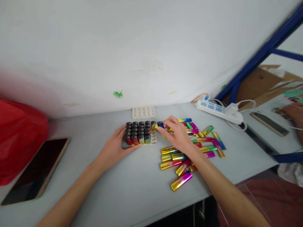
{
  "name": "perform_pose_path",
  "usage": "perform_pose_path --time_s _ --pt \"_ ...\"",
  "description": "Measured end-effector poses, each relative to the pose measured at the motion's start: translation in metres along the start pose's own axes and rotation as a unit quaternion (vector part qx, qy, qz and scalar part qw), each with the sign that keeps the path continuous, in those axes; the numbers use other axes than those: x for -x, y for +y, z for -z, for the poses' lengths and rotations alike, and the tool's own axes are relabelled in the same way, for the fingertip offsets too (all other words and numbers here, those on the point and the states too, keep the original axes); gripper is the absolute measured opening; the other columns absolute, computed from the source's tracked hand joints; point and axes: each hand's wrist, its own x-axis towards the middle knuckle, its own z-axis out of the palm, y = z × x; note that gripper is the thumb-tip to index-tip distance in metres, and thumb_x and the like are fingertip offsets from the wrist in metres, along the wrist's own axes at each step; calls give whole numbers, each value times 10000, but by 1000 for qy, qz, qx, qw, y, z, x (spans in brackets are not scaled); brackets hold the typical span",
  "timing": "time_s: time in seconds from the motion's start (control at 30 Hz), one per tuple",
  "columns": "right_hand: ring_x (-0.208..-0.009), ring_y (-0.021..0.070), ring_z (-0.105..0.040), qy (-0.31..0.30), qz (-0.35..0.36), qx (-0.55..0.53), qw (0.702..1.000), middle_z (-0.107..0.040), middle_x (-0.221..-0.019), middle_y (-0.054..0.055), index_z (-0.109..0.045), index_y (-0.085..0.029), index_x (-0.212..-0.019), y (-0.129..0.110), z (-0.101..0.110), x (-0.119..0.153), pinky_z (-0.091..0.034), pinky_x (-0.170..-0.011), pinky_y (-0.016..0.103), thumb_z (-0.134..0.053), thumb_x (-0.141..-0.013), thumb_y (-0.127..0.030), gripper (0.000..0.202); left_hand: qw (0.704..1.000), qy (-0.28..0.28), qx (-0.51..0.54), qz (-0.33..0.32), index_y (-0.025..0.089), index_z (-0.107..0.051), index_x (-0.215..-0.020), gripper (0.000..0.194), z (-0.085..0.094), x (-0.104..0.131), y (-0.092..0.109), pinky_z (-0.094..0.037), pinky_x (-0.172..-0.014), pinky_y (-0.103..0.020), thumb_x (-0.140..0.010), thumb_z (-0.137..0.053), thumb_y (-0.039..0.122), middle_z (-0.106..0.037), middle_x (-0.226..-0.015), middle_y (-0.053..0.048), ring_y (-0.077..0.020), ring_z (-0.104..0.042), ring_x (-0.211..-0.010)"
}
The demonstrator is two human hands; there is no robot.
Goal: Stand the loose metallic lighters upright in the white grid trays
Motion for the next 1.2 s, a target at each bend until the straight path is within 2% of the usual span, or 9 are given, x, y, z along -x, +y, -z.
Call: perform_pose_path --time_s 0.13,0.3,0.47,0.6,0.77,0.9,1.03,1.13,1.2 --pt "-620 154 -572 -30 -55 14 998 -646 -696 -15 -586 -234 -814 0 1 1 -434 -659 275 -574 -1138 -537 444 1000 5 -2 -19 247 -499 -1572 788 -5 3 -1 -478 -1299 -613 -971 -717 707 -594 -1624 -148 -389 -587 -1509" --pt "-756 194 -725 -71 -48 17 996 -781 -829 33 -669 -219 -955 5 -2 3 -486 -721 283 -551 -1163 -489 361 998 36 5 -49 292 -445 -1619 777 -10 4 -2 -503 -1293 -593 -983 -721 641 -590 -1624 -131 -401 -590 -1510" --pt "-818 217 -742 -106 -40 71 991 -797 -932 66 -702 -198 -1071 6 -11 5 -521 -763 310 -569 -1170 -377 244 998 45 7 -45 284 -435 -1615 741 -12 5 -1 -518 -1267 -628 -1002 -697 609 -595 -1606 -144 -395 -599 -1501" --pt "-920 247 -744 -136 -40 140 980 -781 -1010 96 -692 -183 -1119 -5 -20 4 -545 -845 347 -591 -1161 -307 166 999 39 -11 -31 275 -478 -1588 745 -10 7 -4 -523 -1256 -655 -978 -711 633 -590 -1618 -167 -427 -607 -1485" --pt "-965 279 -730 -149 -55 248 956 -745 -1097 135 -694 -174 -1168 -23 -26 -3 -538 -903 406 -542 -1177 -339 225 999 24 -38 -25 297 -555 -1523 671 -8 5 -6 -523 -1253 -678 -954 -714 615 -622 -1571 -141 -436 -600 -1486" --pt "-983 302 -740 -178 -91 274 941 -748 -1071 140 -721 -167 -1182 -30 -24 -5 -538 -932 442 -512 -1185 -348 276 998 28 -58 -28 296 -541 -1522 676 -8 5 -6 -527 -1251 -663 -949 -711 612 -622 -1563 -144 -430 -605 -1480" --pt "-1019 301 -735 -186 -79 259 945 -745 -1108 141 -756 -161 -1146 -27 -11 -2 -546 -941 440 -573 -1163 -338 256 997 30 -61 -30 267 -558 -1491 655 -9 6 -6 -538 -1236 -657 -963 -676 636 -610 -1575 -160 -433 -615 -1468" --pt "-1068 279 -716 -127 -42 199 971 -734 -1125 115 -740 -184 -1218 -16 16 1 -551 -979 420 -594 -1155 -339 222 998 30 -53 -31 268 -572 -1477 652 -9 4 -7 -542 -1230 -653 -956 -682 644 -626 -1564 -156 -429 -620 -1463" --pt "-1070 269 -714 -84 -49 162 982 -734 -1138 106 -729 -201 -1252 -3 41 5 -558 -1006 420 -597 -1148 -318 205 999 23 -44 -22 279 -589 -1466 652 -7 3 -7 -542 -1224 -664 -937 -702 645 -636 -1560 -147 -432 -625 -1454"
